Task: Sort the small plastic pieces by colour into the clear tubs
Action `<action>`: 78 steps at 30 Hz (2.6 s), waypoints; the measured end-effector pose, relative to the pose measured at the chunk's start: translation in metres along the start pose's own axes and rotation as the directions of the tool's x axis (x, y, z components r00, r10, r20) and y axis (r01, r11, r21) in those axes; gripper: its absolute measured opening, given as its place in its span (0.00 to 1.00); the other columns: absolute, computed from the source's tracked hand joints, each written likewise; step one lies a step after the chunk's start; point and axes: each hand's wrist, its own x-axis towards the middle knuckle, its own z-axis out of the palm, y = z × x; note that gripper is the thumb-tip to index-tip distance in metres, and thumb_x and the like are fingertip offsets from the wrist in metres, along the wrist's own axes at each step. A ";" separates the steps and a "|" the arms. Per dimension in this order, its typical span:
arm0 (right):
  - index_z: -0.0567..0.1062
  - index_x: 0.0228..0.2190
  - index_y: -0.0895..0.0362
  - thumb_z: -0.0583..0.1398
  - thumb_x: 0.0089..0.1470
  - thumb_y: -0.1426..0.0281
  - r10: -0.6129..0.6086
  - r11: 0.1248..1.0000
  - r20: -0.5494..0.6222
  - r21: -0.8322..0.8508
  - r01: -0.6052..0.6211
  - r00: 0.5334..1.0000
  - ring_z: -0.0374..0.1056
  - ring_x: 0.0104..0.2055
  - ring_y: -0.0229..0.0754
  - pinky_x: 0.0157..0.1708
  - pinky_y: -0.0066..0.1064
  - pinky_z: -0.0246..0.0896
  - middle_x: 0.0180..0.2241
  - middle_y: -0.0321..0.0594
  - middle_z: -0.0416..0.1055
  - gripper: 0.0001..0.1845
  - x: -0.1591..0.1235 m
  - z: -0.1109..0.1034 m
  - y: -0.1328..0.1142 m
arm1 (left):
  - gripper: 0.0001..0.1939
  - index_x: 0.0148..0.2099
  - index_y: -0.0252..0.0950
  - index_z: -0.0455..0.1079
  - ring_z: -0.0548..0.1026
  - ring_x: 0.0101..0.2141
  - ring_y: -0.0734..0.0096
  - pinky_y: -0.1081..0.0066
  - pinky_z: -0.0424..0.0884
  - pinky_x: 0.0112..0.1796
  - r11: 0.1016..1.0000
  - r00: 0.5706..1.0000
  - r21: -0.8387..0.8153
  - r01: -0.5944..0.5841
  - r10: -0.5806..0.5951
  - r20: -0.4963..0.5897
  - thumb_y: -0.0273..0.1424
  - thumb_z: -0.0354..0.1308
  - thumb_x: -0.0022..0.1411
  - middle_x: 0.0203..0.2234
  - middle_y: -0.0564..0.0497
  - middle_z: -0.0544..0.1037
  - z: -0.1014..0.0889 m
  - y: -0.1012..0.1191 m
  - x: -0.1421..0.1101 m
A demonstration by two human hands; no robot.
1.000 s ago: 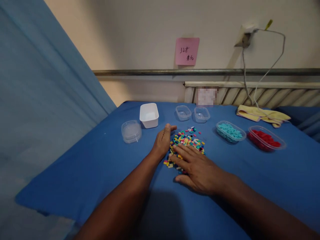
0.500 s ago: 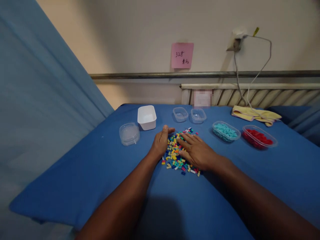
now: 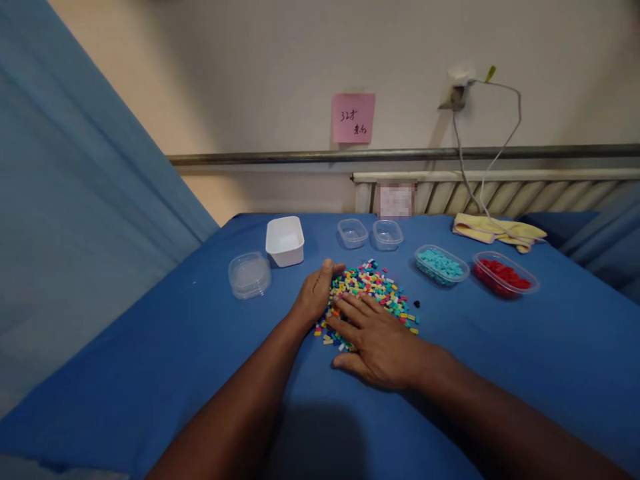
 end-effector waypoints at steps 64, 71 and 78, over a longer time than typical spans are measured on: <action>0.84 0.44 0.54 0.64 0.61 0.66 0.434 0.880 -0.403 0.383 -0.283 0.806 0.79 0.42 0.48 0.47 0.39 0.72 0.41 0.43 0.84 0.11 0.031 -0.033 0.109 | 0.35 0.49 0.35 0.82 0.81 0.51 0.54 0.56 0.74 0.57 1.000 0.989 -0.010 -0.023 0.021 -0.145 0.58 0.44 0.76 0.47 0.43 0.84 -0.001 -0.023 0.004; 0.82 0.44 0.58 0.65 0.60 0.66 0.390 0.839 -0.324 0.510 -0.187 0.862 0.79 0.40 0.45 0.44 0.37 0.73 0.40 0.44 0.84 0.12 0.089 -0.029 0.102 | 0.24 0.58 0.34 0.77 0.81 0.45 0.58 0.59 0.77 0.51 0.989 0.961 -0.040 -0.140 0.126 -0.246 0.47 0.59 0.72 0.47 0.44 0.83 0.001 -0.023 0.007; 0.78 0.47 0.59 0.68 0.58 0.61 0.431 0.695 -0.251 0.705 -0.142 0.867 0.78 0.33 0.42 0.32 0.30 0.73 0.33 0.40 0.82 0.19 0.093 -0.024 0.091 | 0.12 0.49 0.39 0.81 0.78 0.44 0.62 0.63 0.75 0.48 0.939 0.927 0.123 -0.320 0.337 -0.167 0.36 0.60 0.70 0.41 0.46 0.81 0.001 -0.007 0.002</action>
